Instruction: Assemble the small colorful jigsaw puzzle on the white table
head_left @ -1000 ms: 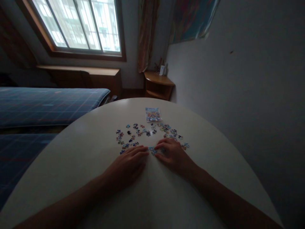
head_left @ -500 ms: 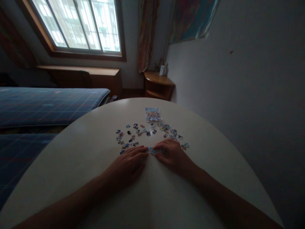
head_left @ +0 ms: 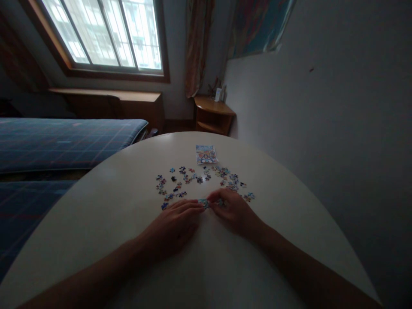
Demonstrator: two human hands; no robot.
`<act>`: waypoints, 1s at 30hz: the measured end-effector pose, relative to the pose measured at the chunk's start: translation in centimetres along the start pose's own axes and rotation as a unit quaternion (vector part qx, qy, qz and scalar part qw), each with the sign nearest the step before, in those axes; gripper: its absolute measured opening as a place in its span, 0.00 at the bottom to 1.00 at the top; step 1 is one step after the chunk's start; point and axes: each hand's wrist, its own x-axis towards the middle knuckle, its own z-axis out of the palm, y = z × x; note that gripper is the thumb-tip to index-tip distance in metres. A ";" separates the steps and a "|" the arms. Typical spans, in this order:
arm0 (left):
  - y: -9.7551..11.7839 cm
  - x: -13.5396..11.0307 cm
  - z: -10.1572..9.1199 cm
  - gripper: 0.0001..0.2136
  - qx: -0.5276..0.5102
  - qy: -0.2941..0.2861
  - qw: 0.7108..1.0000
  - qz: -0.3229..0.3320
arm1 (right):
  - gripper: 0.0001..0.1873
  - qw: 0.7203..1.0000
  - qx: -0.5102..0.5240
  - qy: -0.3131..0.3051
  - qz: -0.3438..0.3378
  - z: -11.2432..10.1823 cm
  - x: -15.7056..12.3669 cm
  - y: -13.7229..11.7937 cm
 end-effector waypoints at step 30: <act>-0.2 -0.4 0.0 0.19 0.051 -0.054 0.997 -0.001 | 0.06 0.993 -0.105 -0.057 -0.011 -4.0 0.3 1.0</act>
